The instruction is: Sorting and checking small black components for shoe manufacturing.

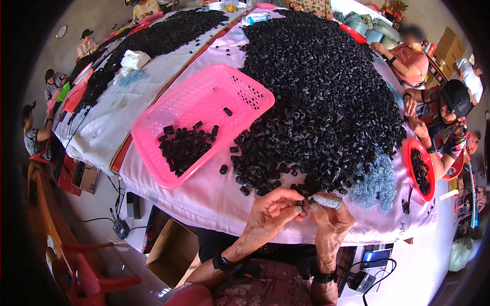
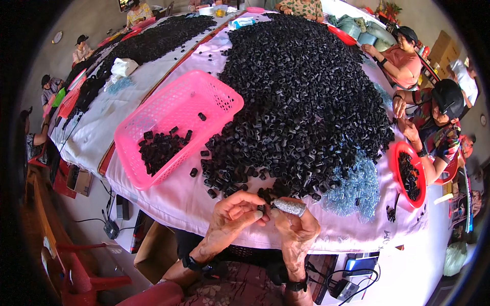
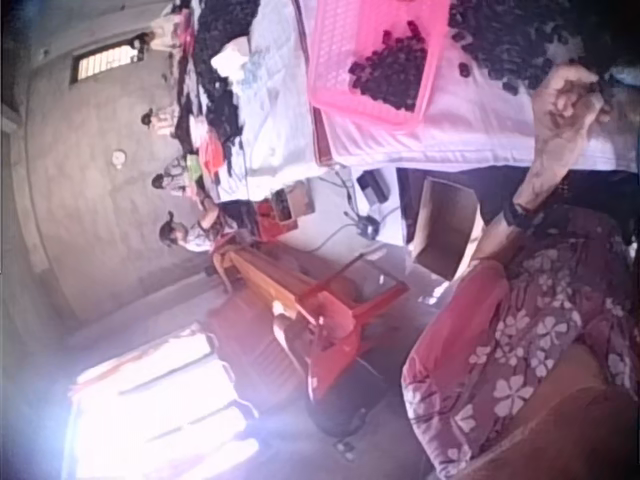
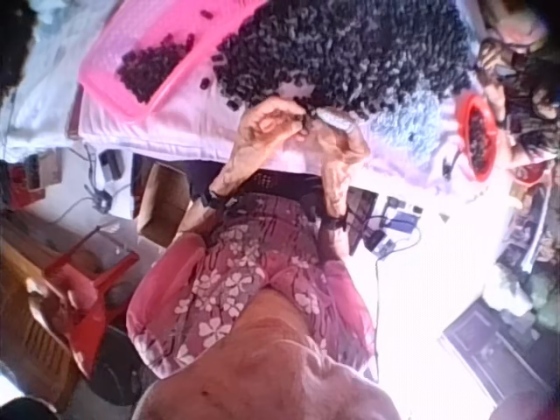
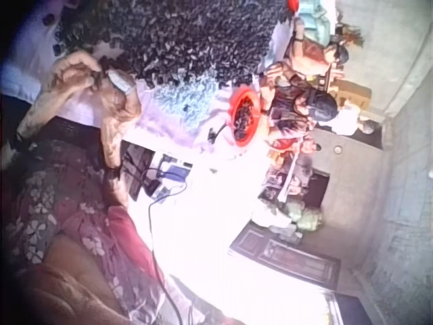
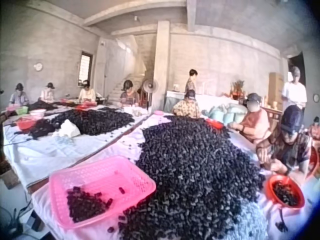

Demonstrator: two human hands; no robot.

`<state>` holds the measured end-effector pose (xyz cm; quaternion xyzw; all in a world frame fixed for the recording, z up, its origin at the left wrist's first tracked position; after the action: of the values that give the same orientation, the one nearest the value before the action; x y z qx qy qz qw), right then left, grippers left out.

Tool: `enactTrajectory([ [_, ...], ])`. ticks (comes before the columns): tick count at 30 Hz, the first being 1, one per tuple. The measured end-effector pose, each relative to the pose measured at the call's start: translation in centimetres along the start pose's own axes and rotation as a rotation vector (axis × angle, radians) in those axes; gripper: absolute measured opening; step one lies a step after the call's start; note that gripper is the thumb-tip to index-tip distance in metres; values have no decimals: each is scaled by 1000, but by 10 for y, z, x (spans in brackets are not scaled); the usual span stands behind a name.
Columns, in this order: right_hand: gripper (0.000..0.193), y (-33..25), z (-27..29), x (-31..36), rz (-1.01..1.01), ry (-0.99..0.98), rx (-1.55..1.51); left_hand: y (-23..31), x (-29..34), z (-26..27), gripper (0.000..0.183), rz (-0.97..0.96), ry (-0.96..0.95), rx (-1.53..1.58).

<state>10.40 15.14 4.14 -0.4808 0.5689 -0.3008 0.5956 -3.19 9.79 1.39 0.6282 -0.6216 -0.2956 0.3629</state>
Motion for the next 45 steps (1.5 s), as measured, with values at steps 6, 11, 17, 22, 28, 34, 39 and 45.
enactTrajectory([
  [6, 22, 5, 2, 2, 0, -20, 104, -4, 1, 1, 24, 11, 10, 8],
  [11, 19, 5, 5, 0, 68, -49, 154, -7, 2, 1, 25, 24, 5, 0],
  [17, 18, 5, 5, 0, 40, -75, 158, 0, 1, -1, 24, -15, 1, -35],
  [22, 18, 3, 3, -1, 66, -119, 106, -2, 3, -2, 24, 9, 7, -23],
  [28, 18, -10, -2, -1, 148, -204, 268, -6, 3, 1, 27, 4, 4, -11],
  [34, 18, -18, 5, 0, 148, -91, 79, -4, 4, 2, 27, -10, 33, -86],
  [39, 18, -26, 1, -1, 286, -98, 182, -9, 3, 1, 26, 31, 9, -58],
  [45, 19, -24, 2, 0, 281, -104, 235, -12, 3, 1, 25, 37, -1, -8],
])
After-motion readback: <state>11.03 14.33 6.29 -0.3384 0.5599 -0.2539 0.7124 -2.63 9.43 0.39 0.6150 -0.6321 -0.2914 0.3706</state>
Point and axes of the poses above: each hand's wrist, its own x-axis away from the middle knuckle, its own z-axis out of the back of the hand, y = z × x, the point moved 10 cm from there along -x, towards the middle knuckle, and after that the axes turned 14 degrees about z, right-handed, at the moved point
